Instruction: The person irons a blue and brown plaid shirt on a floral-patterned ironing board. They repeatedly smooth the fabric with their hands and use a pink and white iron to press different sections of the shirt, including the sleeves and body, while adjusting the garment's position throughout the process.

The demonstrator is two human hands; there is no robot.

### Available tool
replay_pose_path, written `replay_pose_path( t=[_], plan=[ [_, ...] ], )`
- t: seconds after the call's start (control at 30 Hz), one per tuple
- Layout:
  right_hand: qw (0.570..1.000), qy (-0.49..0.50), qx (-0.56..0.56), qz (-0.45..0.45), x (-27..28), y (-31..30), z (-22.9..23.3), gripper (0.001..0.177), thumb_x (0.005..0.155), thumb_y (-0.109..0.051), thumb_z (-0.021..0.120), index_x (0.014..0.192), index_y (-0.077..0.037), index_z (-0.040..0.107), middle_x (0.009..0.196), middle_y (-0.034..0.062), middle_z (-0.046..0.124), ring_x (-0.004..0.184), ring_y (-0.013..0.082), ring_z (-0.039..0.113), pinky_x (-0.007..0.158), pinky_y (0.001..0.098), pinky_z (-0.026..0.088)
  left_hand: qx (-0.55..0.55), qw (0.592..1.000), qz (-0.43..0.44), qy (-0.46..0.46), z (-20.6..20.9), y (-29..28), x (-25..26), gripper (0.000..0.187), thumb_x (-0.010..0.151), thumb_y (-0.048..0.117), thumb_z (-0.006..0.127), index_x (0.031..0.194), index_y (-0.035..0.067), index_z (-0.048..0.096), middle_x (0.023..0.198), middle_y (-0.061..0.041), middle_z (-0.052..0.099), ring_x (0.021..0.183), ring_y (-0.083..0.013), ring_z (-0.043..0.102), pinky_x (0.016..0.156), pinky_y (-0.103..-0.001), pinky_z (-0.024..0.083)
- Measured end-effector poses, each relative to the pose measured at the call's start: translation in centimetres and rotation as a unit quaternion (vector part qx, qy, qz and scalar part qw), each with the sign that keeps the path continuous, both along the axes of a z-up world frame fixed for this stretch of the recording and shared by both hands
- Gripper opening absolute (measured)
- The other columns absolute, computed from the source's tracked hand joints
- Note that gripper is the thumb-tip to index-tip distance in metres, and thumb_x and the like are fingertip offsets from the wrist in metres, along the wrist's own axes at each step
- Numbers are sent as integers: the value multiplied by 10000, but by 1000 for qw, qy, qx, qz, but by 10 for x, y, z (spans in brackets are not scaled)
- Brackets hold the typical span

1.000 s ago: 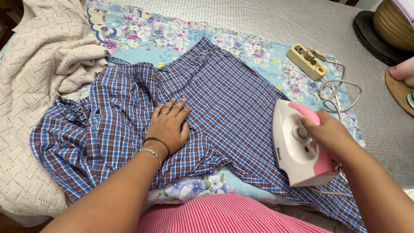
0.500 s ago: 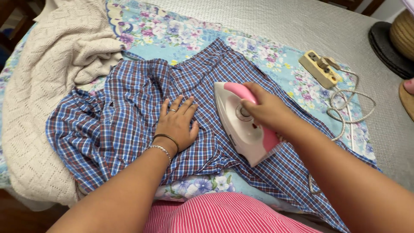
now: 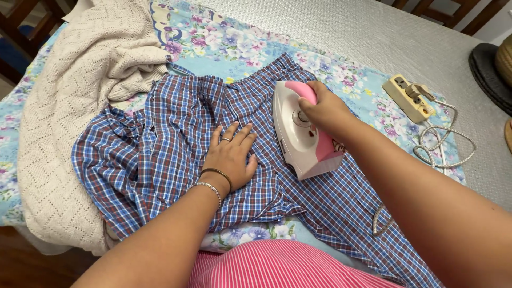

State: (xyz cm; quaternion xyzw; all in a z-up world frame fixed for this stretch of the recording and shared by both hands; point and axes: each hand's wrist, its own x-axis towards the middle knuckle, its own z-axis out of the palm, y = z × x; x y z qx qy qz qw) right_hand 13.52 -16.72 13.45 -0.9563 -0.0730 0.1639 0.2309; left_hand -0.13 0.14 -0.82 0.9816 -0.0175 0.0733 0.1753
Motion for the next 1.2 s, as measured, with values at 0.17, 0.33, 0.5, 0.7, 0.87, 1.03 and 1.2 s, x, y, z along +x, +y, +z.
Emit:
replay_pose_path(
  t=[0.17, 0.33, 0.5, 0.7, 0.87, 1.03, 1.2],
  plan=[
    [999, 30, 24, 34, -24, -8, 5, 582, 926, -320, 608, 1478, -217, 456, 1037, 105, 737, 702, 179, 691, 697, 370, 581, -22, 1000, -4, -10, -3, 2, 2, 588, 875, 333, 571, 1424, 128, 519, 1577, -111, 391, 1465, -307, 333, 1207, -555, 158],
    [997, 80, 19, 11, -56, -11, 14, 604, 928, -353, 630, 1494, -270, 438, 997, 94, 745, 656, 179, 670, 655, 364, 590, -69, 991, 75, -80, -5, 6, 32, 599, 937, 367, 577, 1454, 74, 498, 1590, -220, 339, 1452, -377, 328, 1184, -543, 192],
    [998, 47, -34, 18, -57, -9, 11, 639, 922, -394, 616, 1519, -304, 408, 958, 125, 772, 714, 251, 744, 707, 401, 600, -15, 991, 129, -26, 5, 15, 97, 628, 914, 388, 609, 1435, 56, 497, 1559, -191, 388, 1474, -357, 280, 1143, -513, 228],
    [990, -77, -108, 57, -48, -14, -10, 665, 920, -426, 558, 1539, -258, 384, 1123, 189, 729, 1007, 403, 707, 895, 499, 531, 11, 975, 222, 19, -9, 20, 140, 408, 922, 202, 620, 1318, 107, 604, 1380, -105, 560, 1325, -290, 430, 1003, -480, 315],
    [988, -101, -112, 38, -26, -4, -15, 696, 926, -428, 573, 1553, -216, 359, 1136, 195, 716, 985, 408, 700, 858, 508, 536, 35, 966, 256, 9, -2, 32, 141, 250, 851, 150, 686, 1098, 175, 715, 1161, -59, 624, 1175, -286, 493, 917, -489, 329],
    [994, -29, -104, -5, -4, 16, -3, 669, 943, -425, 554, 1559, -248, 363, 1028, 151, 769, 813, 308, 763, 829, 456, 562, 30, 951, 308, -19, 1, 36, 145, 161, 920, 124, 646, 1054, 182, 713, 1097, -39, 639, 1153, -279, 510, 923, -497, 334],
    [1000, 8, -15, 12, 6, 16, 7, 615, 941, -378, 600, 1507, -229, 410, 1043, 120, 738, 724, 218, 743, 730, 391, 584, -25, 941, 330, -64, 4, 34, 147, 158, 943, 123, 623, 1060, 198, 699, 1103, -33, 638, 1158, -268, 512, 938, -483, 325]
  ],
)
